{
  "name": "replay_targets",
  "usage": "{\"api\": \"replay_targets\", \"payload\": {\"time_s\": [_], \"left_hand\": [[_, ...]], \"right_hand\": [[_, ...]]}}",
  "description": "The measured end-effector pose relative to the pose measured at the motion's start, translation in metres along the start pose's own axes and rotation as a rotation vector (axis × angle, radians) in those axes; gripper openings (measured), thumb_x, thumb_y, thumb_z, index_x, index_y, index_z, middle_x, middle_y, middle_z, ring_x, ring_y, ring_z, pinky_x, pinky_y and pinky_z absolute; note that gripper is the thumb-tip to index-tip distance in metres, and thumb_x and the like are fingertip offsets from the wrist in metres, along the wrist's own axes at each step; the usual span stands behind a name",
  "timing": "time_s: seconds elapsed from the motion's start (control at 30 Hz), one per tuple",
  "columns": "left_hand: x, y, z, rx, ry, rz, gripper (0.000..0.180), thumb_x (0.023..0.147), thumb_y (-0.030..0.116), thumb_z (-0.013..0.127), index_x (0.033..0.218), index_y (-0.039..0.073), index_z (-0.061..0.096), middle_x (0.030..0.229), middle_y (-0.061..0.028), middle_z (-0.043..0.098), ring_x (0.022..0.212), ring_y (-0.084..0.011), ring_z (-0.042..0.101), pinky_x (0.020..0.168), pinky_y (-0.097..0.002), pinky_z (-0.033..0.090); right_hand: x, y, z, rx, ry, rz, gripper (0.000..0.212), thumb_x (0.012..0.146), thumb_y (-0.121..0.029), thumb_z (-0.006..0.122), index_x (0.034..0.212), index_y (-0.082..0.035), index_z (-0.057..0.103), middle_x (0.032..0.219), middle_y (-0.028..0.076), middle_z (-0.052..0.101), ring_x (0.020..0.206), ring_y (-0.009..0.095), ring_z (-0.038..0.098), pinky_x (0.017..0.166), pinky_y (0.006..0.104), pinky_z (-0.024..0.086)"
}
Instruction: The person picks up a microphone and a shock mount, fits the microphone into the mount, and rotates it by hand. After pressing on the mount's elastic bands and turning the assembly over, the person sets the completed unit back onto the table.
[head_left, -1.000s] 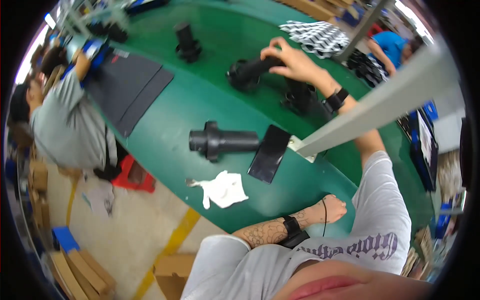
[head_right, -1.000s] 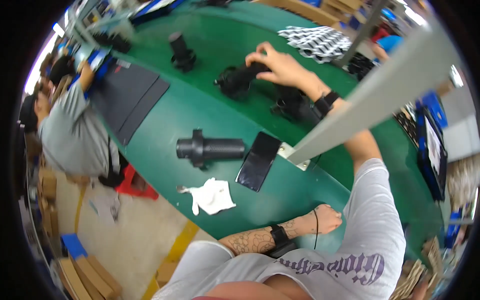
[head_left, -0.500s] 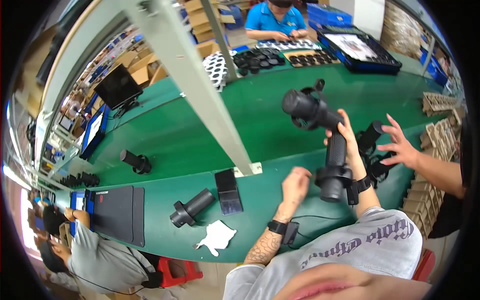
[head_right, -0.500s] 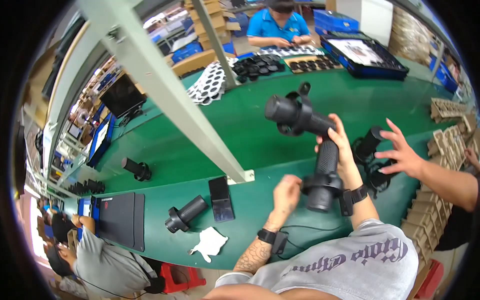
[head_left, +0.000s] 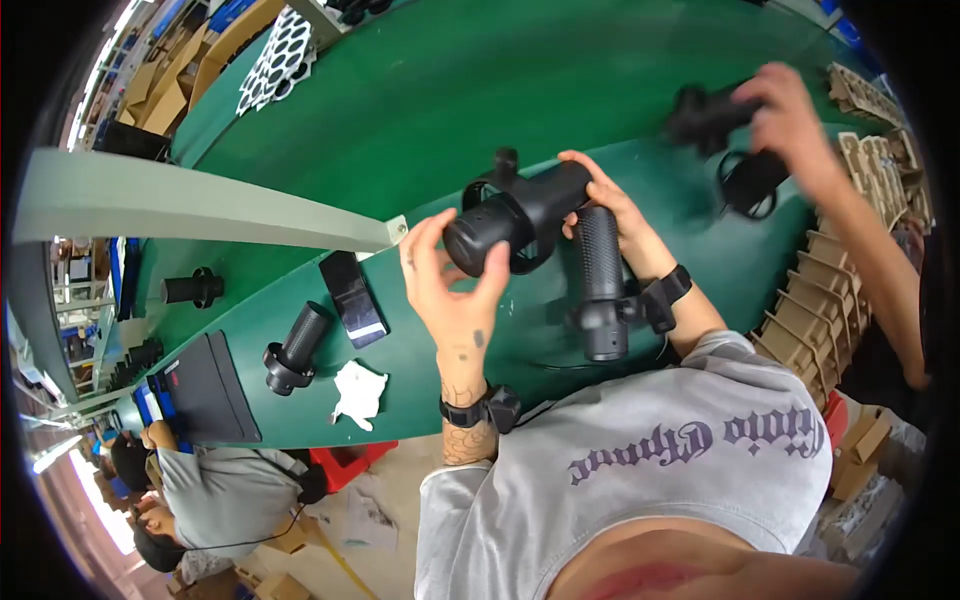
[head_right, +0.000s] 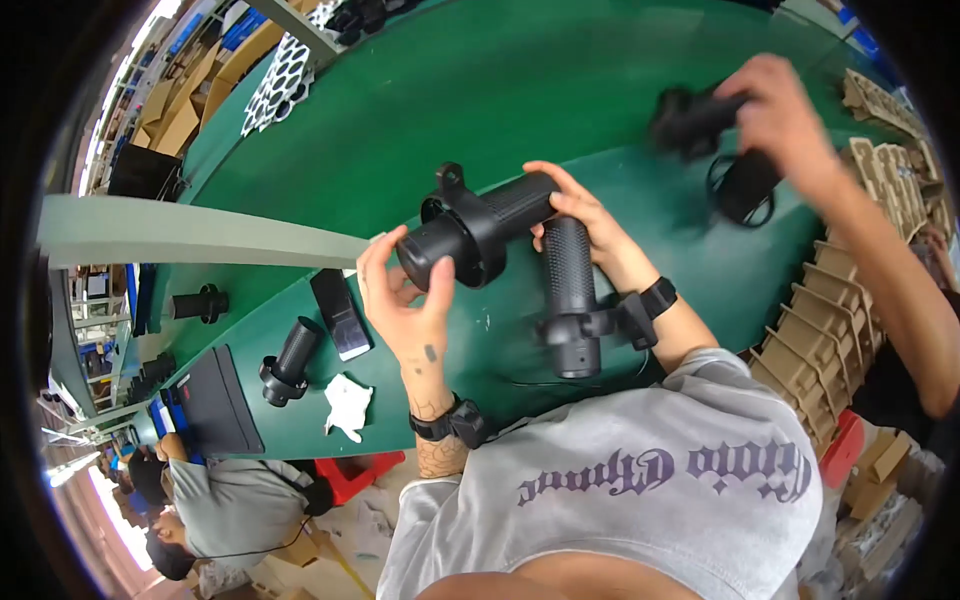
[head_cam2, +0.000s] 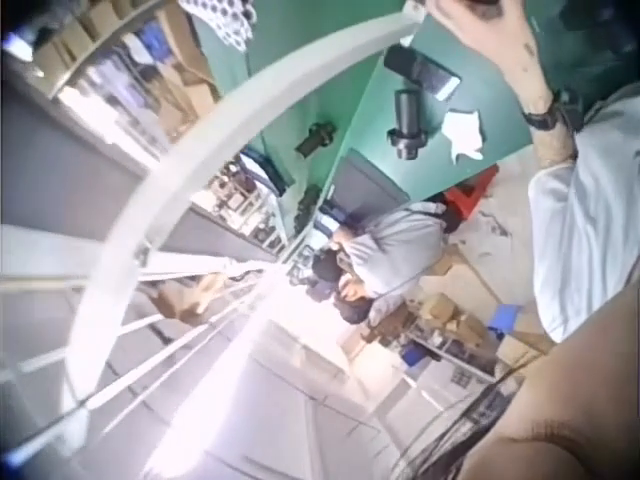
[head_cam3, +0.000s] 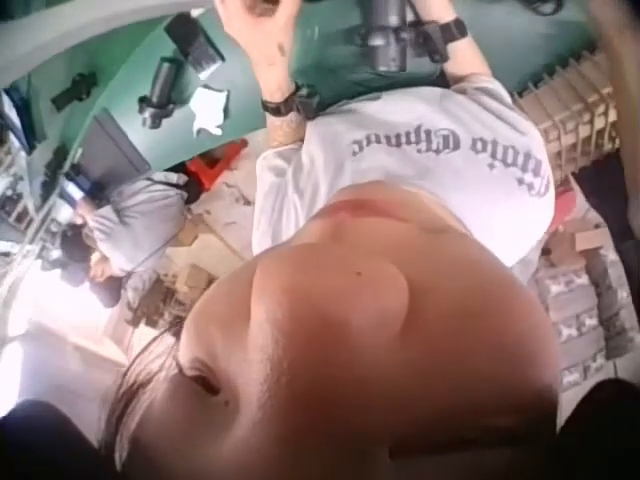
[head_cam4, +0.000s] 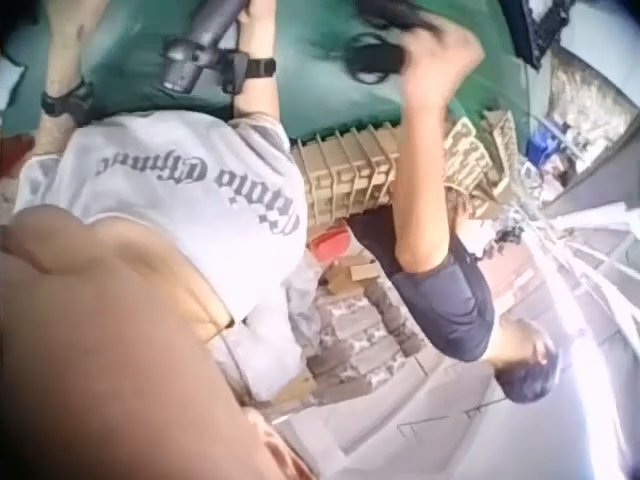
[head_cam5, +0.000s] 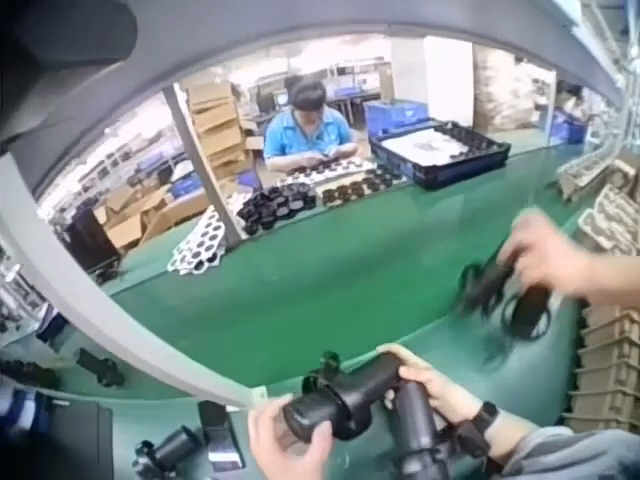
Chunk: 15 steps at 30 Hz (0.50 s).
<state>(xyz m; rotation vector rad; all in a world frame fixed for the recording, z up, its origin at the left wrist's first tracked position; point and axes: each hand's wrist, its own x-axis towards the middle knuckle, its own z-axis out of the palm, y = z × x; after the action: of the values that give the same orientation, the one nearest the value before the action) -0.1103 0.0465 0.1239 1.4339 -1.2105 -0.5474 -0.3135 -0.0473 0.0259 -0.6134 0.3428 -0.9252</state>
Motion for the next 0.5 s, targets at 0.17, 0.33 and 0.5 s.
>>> {"api": "replay_targets", "payload": {"time_s": [0.17, 0.33, 0.5], "left_hand": [[-0.031, -0.001, 0.015, 0.045, -0.113, 0.184, 0.063, 0.060, 0.006, 0.082, 0.115, 0.001, 0.052, 0.116, -0.0104, 0.042, 0.098, -0.0198, 0.055, 0.070, -0.0275, 0.055], [-0.034, -0.001, 0.025, 0.125, -0.043, 0.335, 0.066, 0.050, 0.018, 0.091, 0.108, 0.008, 0.059, 0.107, -0.0092, 0.050, 0.094, -0.0232, 0.053, 0.063, -0.0308, 0.050], [-0.024, 0.007, 0.029, 0.279, -0.134, 0.586, 0.056, 0.051, 0.025, 0.092, 0.099, 0.013, 0.067, 0.104, -0.0052, 0.054, 0.074, -0.0190, 0.056, 0.056, -0.0284, 0.049]], "right_hand": [[-0.010, 0.006, 0.001, 0.163, 0.020, -0.011, 0.063, 0.088, -0.026, 0.061, 0.141, -0.008, 0.032, 0.104, 0.012, 0.059, 0.077, 0.018, 0.063, 0.063, 0.0336, 0.056], [-0.006, 0.007, 0.004, 0.151, 0.066, 0.045, 0.069, 0.087, -0.038, 0.059, 0.144, -0.009, 0.032, 0.124, 0.015, 0.055, 0.113, 0.023, 0.057, 0.100, 0.0375, 0.045], [-0.008, 0.002, 0.009, 0.181, 0.074, 0.028, 0.067, 0.088, -0.036, 0.058, 0.144, -0.009, 0.031, 0.122, 0.012, 0.056, 0.110, 0.021, 0.058, 0.097, 0.0355, 0.046]]}}
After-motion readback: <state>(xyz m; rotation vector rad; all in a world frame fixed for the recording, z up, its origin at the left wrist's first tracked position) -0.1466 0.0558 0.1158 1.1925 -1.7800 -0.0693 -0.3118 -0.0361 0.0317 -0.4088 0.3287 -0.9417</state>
